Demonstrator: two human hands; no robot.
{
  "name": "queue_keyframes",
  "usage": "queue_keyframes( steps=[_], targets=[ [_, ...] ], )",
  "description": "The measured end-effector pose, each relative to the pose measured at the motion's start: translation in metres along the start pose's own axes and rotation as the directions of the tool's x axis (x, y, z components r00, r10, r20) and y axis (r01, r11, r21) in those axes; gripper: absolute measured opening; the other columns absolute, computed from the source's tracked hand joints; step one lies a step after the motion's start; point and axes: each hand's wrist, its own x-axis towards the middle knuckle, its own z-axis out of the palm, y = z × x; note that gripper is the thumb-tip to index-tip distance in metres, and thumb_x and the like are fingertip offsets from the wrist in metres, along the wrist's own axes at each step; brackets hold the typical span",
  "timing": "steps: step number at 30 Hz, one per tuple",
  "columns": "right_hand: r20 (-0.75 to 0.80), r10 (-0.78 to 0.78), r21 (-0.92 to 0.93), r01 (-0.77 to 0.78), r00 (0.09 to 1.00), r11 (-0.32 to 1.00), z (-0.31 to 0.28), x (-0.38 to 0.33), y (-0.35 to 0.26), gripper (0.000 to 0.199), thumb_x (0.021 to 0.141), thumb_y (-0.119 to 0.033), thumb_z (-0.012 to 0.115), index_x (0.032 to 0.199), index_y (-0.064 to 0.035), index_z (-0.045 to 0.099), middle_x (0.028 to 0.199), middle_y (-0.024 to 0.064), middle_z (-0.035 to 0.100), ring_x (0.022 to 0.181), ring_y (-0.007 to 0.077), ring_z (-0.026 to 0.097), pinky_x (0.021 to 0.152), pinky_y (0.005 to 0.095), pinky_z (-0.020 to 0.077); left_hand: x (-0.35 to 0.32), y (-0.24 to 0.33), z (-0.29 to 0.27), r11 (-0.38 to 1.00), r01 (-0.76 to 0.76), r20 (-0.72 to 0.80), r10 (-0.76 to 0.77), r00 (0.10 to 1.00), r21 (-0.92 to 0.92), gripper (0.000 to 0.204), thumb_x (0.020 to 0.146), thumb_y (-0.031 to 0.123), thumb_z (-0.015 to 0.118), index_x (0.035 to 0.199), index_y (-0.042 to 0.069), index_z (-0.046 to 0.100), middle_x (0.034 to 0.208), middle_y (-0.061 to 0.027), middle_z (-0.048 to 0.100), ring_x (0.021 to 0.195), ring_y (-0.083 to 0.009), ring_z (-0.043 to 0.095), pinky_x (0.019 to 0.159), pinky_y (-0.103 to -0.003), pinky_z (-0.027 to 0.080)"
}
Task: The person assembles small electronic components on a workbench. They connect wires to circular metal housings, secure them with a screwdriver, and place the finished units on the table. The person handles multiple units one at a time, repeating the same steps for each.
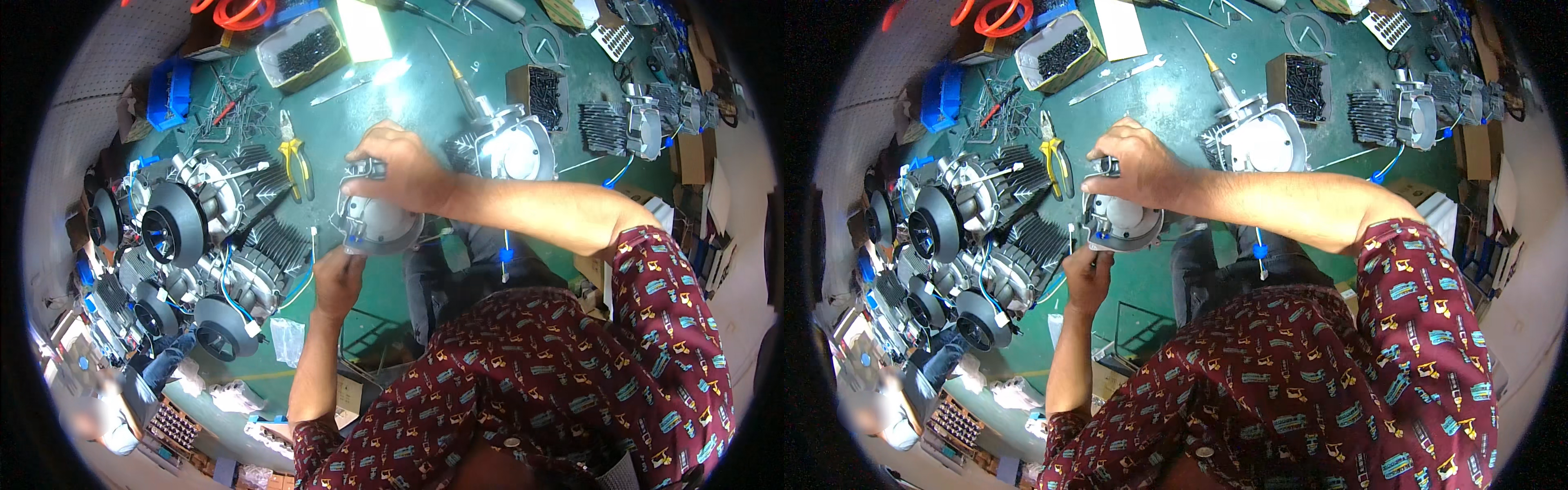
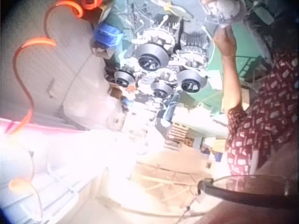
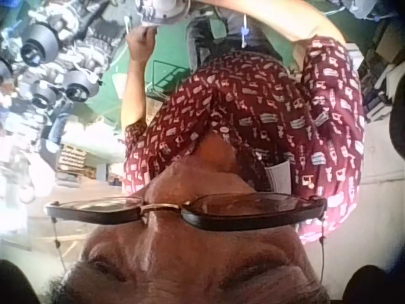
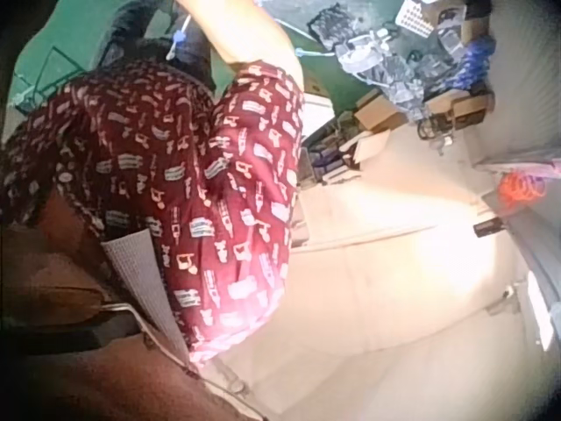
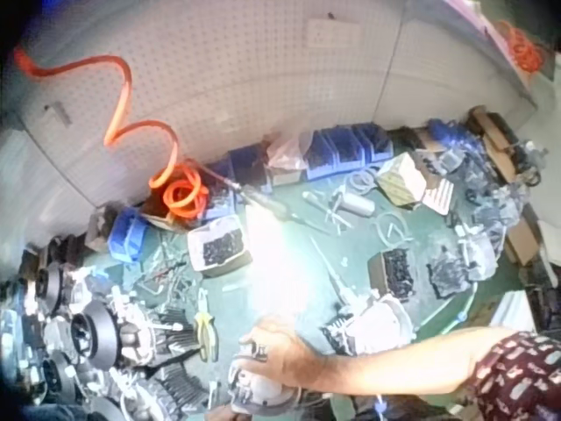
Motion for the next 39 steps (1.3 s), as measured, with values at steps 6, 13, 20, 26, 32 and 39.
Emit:
queue_keyframes(
  steps=[6, 13, 20, 26, 32, 39],
  targets=[
    [-0.018, -0.008, -0.039, 0.007, 1.0, 0.999, 0.004, -0.002, -0.002, 0.039, 0.076, -0.031, 0.083, 0.099, -0.0013, 0.071, 0.094, 0.0176, 0.068, 0.103, 0.037, 0.061, 0.091, 0.0452, 0.0493, 0.0, 0.014, -0.003, 0.972, -0.001, -0.051, 0.013, 0.999, 0.233, 0.005, 0.086, 0.002, 0.07, 0.086, 0.003, 0.065, 0.079, -0.0174, 0.066, 0.071, -0.0375, 0.065, 0.061, -0.04, 0.05],
    [-0.015, 0.025, -0.059, -0.025, 1.0, 0.998, 0.0, -0.002, -0.005, 0.037, 0.073, -0.027, 0.086, 0.096, -0.0007, 0.072, 0.096, 0.0143, 0.07, 0.102, 0.0333, 0.063, 0.09, 0.0417, 0.0509, -0.007, 0.016, -0.006, 0.924, 0.299, 0.098, -0.284, 0.954, -0.238, 0.01, 0.097, 0.007, 0.06, 0.096, -0.001, 0.067, 0.075, -0.0079, 0.066, 0.066, -0.0158, 0.062, 0.061, -0.031, 0.048],
    [-0.018, 0.016, -0.025, -0.017, 1.0, 1.0, -0.002, -0.002, -0.003, 0.038, 0.074, -0.027, 0.086, 0.097, -0.0009, 0.072, 0.096, 0.0137, 0.069, 0.1, 0.0324, 0.063, 0.089, 0.0411, 0.0514, -0.004, 0.011, -0.003, 0.609, 0.493, 0.318, -0.379, 0.869, -0.621, 0.02, 0.104, 0.017, 0.057, 0.095, 0.001, 0.063, 0.073, -0.0042, 0.06, 0.062, -0.0111, 0.055, 0.054, -0.027, 0.042],
    [0.014, -0.003, -0.027, 0.004, 1.0, 1.0, -0.006, -0.004, -0.003, 0.041, 0.076, -0.031, 0.085, 0.099, -0.0002, 0.071, 0.095, 0.0164, 0.069, 0.099, 0.0348, 0.062, 0.088, 0.0436, 0.0499, 0.001, 0.016, 0.001, 0.999, 0.053, -0.063, -0.053, 0.997, -0.005, 0.015, 0.096, 0.008, 0.064, 0.083, 0.001, 0.06, 0.066, -0.0129, 0.057, 0.056, -0.0289, 0.054, 0.051, -0.036, 0.039],
    [0.03, -0.021, -0.075, 0.023, 0.999, 0.997, -0.008, 0.0, -0.004, 0.041, 0.073, -0.029, 0.087, 0.097, -0.0003, 0.071, 0.095, 0.0161, 0.07, 0.099, 0.0343, 0.063, 0.088, 0.0431, 0.0517, 0.004, 0.01, -0.002, 0.992, -0.066, -0.074, 0.074, 0.994, 0.11, 0.017, 0.093, 0.007, 0.066, 0.08, 0.0, 0.057, 0.07, -0.0196, 0.057, 0.061, -0.0394, 0.055, 0.055, -0.043, 0.041],
    [0.065, 0.009, -0.105, -0.002, 0.998, 0.995, -0.006, 0.001, -0.007, 0.041, 0.076, -0.031, 0.086, 0.1, 0.0002, 0.072, 0.097, 0.0172, 0.07, 0.102, 0.0344, 0.064, 0.09, 0.0434, 0.052, -0.001, 0.0, -0.002, 0.992, 0.013, -0.019, -0.015, 1.0, -0.128, 0.02, 0.099, 0.012, 0.062, 0.083, 0.001, 0.057, 0.066, -0.0119, 0.057, 0.056, -0.0269, 0.054, 0.05, -0.036, 0.039]
  ],
)
